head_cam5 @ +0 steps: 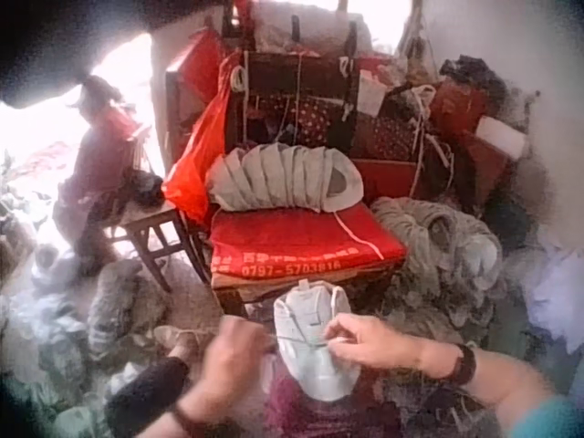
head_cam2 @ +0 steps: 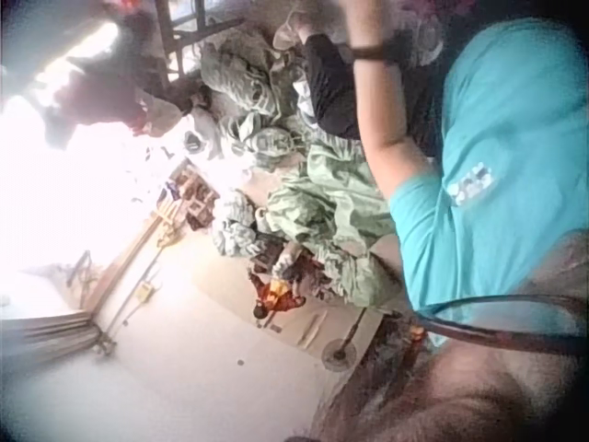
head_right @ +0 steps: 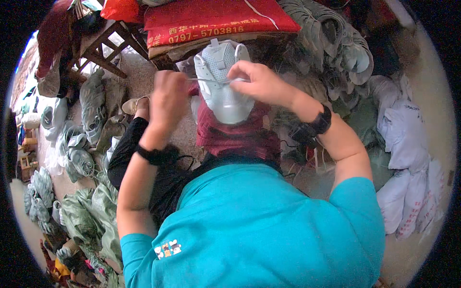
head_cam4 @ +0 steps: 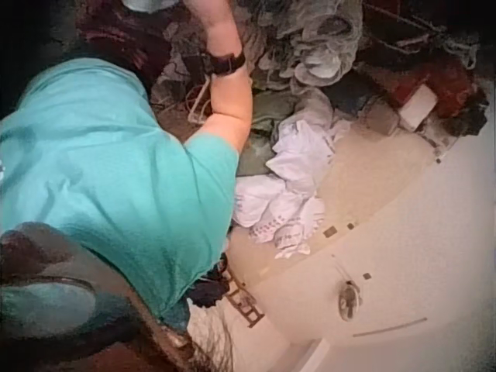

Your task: The person sits on the floor and laces a white sneaker held in their lap. They thread the laces through the eyelets, pull them tight, and adjust the fit repeatedly. The person works on a single shoe throughout the clip.

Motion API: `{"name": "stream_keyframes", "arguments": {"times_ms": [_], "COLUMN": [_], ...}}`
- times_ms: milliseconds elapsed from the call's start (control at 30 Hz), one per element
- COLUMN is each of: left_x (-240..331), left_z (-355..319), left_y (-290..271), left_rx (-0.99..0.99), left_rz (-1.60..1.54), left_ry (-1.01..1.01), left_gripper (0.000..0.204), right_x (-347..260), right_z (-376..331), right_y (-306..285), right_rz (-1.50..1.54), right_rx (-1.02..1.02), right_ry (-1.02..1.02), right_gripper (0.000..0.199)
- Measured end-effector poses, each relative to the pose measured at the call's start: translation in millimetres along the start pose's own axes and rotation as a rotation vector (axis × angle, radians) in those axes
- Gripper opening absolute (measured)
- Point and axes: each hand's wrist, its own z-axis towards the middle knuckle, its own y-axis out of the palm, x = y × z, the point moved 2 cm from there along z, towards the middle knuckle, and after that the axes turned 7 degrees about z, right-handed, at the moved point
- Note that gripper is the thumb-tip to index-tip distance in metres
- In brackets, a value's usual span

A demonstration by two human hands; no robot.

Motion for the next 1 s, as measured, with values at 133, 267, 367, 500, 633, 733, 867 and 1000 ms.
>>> {"name": "stream_keyframes", "arguments": {"times_ms": [133,267,367,500,633,733,867,1000], "left_x": [-129,-357,-429,-417,-215,-101,-16,17], "left_z": [-38,-225,-316,-274,-106,-42,-12,-20], "left_y": [-67,-184,-278,-182,-53,-8,27,47], "left_rx": [0.128,0.561,0.970,0.407,0.057,-0.103,-0.234,-0.340], "left_rz": [0.505,-0.349,-0.797,-0.876,-1.439,-1.432,-1.349,-1.034], "left_ry": [-0.130,-1.225,-1.497,-1.414,-1.203,-1.186,-0.913,-0.755], "left_gripper": [0.014,0.012,0.033,0.016,0.014,0.024,0.031,0.026], "right_x": [9,3,37,72,113,148,227,242], "right_z": [-27,-36,-43,-69,-94,-112,-184,-233], "right_y": [-17,-26,-44,-64,-96,-109,-160,-179], "right_rz": [-0.011,-0.156,-0.384,-1.042,-0.565,0.609,1.488,1.584], "right_rx": [0.038,-0.049,-0.081,0.100,0.290,0.656,1.141,1.264], "right_ry": [0.142,0.248,-0.039,-0.214,0.652,0.692,0.397,0.305], "right_gripper": [0.015,0.012,0.012,0.012,0.011,0.013,0.015,0.011]}}
